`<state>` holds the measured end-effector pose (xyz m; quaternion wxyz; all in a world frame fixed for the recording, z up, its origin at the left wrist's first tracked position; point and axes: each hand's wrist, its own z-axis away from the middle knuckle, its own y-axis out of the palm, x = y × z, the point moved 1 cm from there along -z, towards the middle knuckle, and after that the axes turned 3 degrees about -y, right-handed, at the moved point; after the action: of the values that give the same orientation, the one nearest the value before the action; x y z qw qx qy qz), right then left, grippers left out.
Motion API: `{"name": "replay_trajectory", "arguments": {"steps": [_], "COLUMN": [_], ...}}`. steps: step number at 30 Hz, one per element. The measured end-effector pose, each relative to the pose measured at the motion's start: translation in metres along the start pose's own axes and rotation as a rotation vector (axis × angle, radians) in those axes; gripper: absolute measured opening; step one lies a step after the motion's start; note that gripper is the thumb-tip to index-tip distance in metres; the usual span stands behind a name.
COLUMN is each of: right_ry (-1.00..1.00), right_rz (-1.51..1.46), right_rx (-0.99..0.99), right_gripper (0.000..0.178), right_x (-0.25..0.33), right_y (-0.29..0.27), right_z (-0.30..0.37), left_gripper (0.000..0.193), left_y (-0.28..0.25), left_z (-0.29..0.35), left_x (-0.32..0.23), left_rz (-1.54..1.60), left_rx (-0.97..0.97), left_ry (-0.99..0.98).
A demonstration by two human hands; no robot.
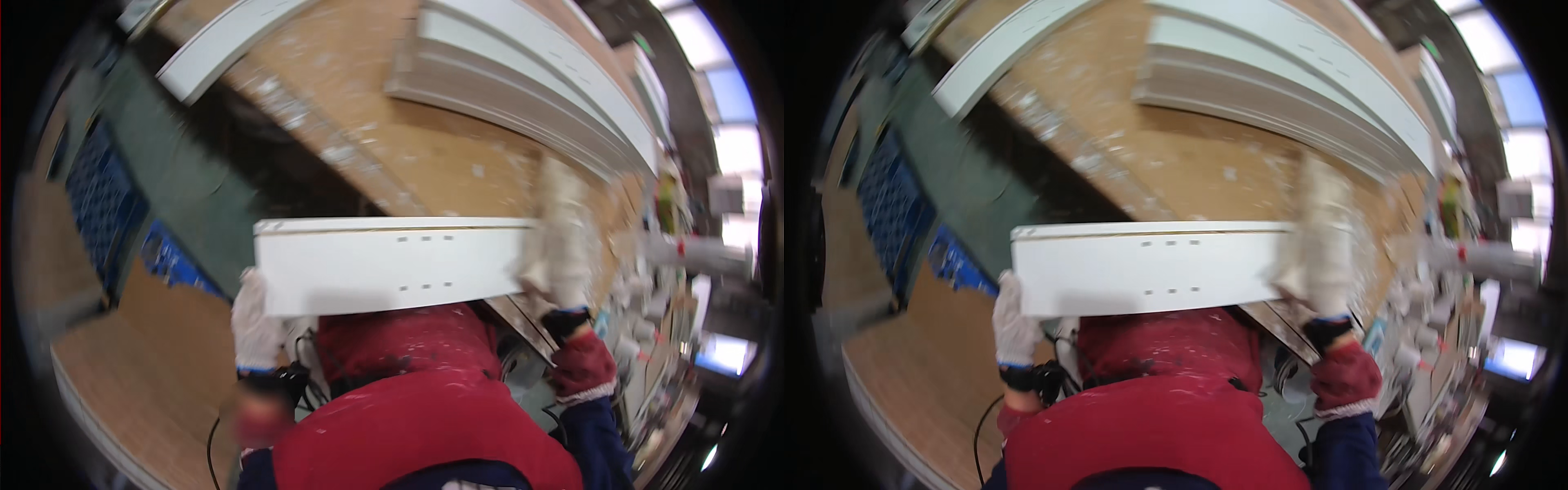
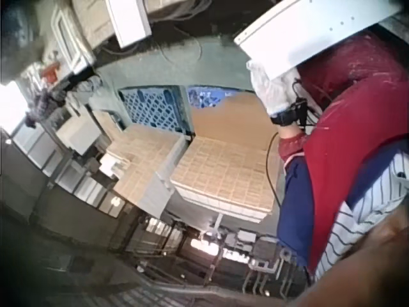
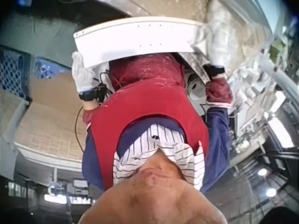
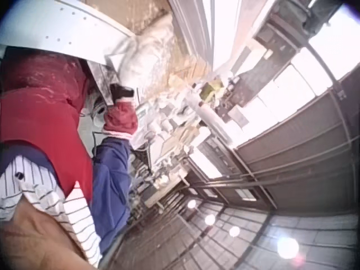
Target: The person cleans white wooden panels on a workbench using a scraper and a cloth. They remove debris from the surface and edges of the panels, then wipe them down with a cloth. The person handles the panels one at a time, flipping them to clean both sides.
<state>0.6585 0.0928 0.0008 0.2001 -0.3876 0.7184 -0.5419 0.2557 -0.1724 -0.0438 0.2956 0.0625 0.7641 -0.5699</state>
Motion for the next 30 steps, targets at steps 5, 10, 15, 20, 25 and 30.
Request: {"name": "replay_trajectory", "arguments": {"steps": [5, 10, 15, 20, 25, 30], "right_ry": [0.245, 0.618, 0.894, 0.937, 1.004, 1.094], "right_rz": [0.052, 0.360, 0.201, 0.065, -0.195, -0.320], "right_rx": [0.350, 0.180, 0.052, -0.181, -0.281, -0.076], "right_gripper": [0.036, 0.032, 0.041, 0.051, 0.053, 0.052], "right_x": [0.061, -0.080, -0.136, -0.161, -0.170, -0.141], "right_y": [0.011, 0.008, -0.050, -0.055, -0.048, -0.031], "right_z": [-0.047, 0.017, 0.025, 0.017, 0.038, 0.063], "left_gripper": [0.034, 0.039, 0.031, 0.029, 0.037, 0.050], "left_y": [0.010, 0.013, 0.009, -0.001, -0.002, -0.010], "left_z": [-0.009, -0.012, 0.014, 0.037, 0.036, 0.027], "left_x": [0.001, 0.003, 0.022, 0.035, 0.027, -0.004], "left_rz": [1.279, 1.273, 1.226, 1.178, 1.250, 1.152], "left_rx": [0.098, 0.157, 0.126, 0.058, -0.088, -0.230], "left_ry": [-0.979, -0.893, -0.882, -0.938, -1.061, -0.700]}}
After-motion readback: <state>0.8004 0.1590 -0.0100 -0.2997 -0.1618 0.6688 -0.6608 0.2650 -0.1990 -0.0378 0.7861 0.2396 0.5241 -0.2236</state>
